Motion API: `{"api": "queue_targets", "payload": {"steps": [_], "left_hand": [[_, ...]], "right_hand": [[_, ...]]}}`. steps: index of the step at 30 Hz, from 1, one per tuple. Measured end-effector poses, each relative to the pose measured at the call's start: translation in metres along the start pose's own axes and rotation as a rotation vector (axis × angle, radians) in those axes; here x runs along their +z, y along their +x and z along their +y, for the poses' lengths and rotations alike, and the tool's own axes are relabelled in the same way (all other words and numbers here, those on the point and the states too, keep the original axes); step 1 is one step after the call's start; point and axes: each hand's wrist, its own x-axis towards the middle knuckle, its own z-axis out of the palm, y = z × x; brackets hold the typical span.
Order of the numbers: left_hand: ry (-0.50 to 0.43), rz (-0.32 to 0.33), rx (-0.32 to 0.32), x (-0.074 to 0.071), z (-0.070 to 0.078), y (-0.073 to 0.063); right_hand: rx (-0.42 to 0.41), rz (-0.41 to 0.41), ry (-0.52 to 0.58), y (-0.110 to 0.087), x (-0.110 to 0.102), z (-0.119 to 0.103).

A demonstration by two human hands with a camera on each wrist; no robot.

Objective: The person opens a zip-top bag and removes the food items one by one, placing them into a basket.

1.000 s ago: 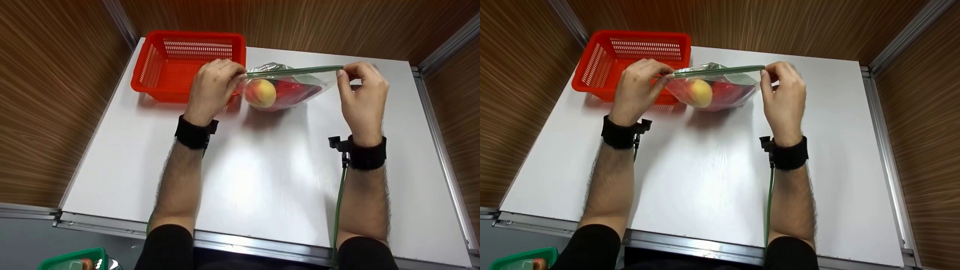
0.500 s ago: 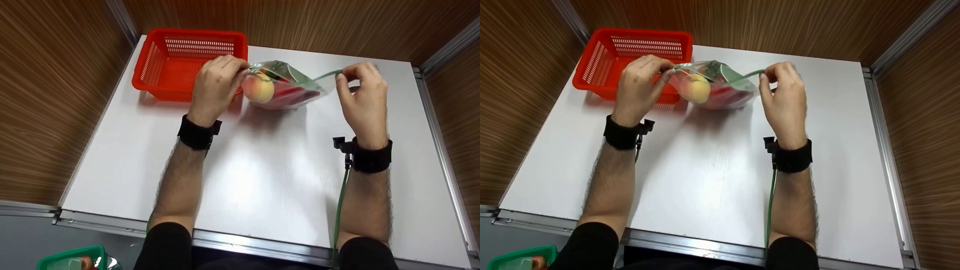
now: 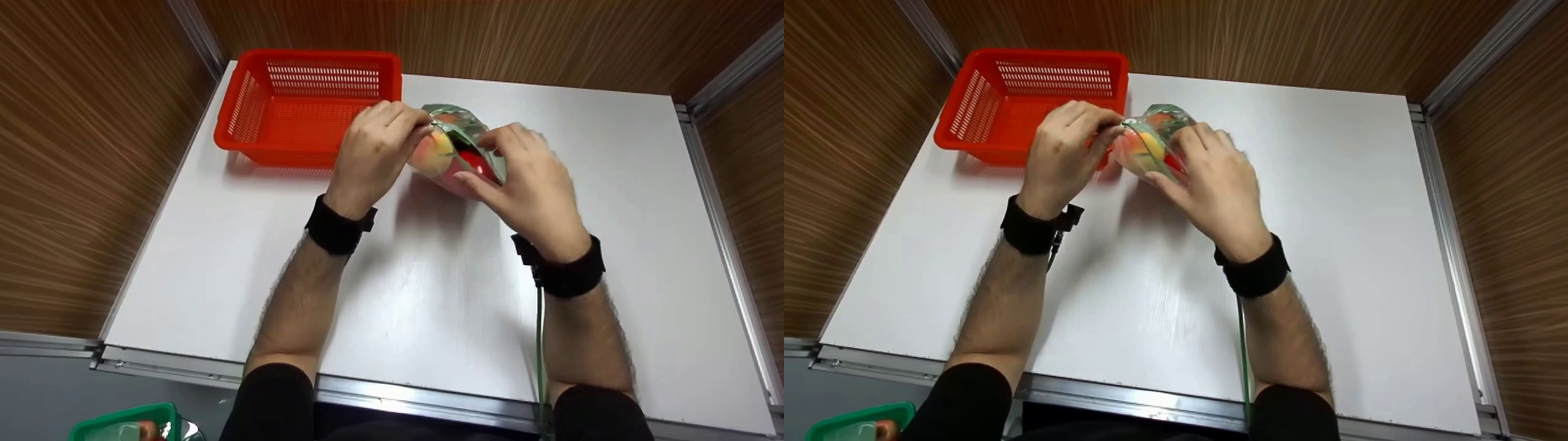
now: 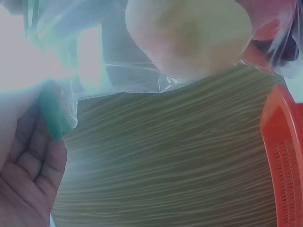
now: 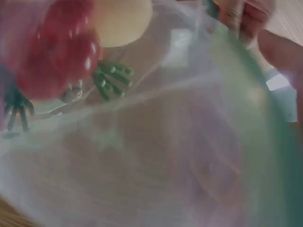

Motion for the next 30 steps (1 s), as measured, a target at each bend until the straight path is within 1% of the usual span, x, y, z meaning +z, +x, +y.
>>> {"api": "queue_targets", "payload": {"steps": [2, 4, 6, 9, 12, 15, 16, 18, 21, 24, 25, 28, 30], "left_hand": [[0.003, -0.002, 0.009, 0.0, 0.001, -0.001], [0.004, -0.004, 0.009, -0.001, 0.001, -0.001], [0.007, -0.008, 0.003, -0.002, 0.0, -0.001], [0.013, -0.017, -0.011, -0.004, -0.004, -0.001], [0.049, -0.024, -0.034, -0.006, -0.006, -0.001], [0.108, -0.033, -0.045, -0.004, -0.006, -0.001], [0.129, -0.034, -0.047, -0.002, -0.005, -0.001], [0.16, -0.036, -0.047, 0.001, -0.005, 0.0], [0.181, -0.037, -0.052, 0.004, -0.005, 0.0], [0.18, -0.056, -0.056, 0.005, -0.005, 0.001], [0.184, -0.062, -0.06, 0.005, -0.006, 0.001], [0.183, -0.057, -0.101, 0.001, -0.01, 0.001], [0.186, -0.058, -0.106, -0.003, -0.013, 0.001]], "right_hand": [[0.046, -0.043, -0.073, 0.0, 0.003, -0.003], [0.065, -0.055, -0.143, 0.001, 0.006, -0.003], [0.068, -0.033, -0.195, 0.003, 0.008, -0.001], [0.072, 0.051, -0.236, 0.006, 0.01, 0.001], [0.083, 0.162, -0.232, 0.011, 0.013, 0.006], [0.084, 0.262, -0.212, 0.016, 0.016, 0.013], [0.078, 0.291, -0.208, 0.017, 0.017, 0.015], [0.075, 0.323, -0.197, 0.019, 0.018, 0.019], [0.082, 0.338, -0.185, 0.019, 0.016, 0.022], [0.099, 0.323, -0.173, 0.018, 0.014, 0.024], [0.106, 0.318, -0.172, 0.018, 0.013, 0.025], [0.122, 0.322, -0.175, 0.017, 0.006, 0.029], [0.13, 0.316, -0.179, 0.016, 0.0, 0.032]]}}
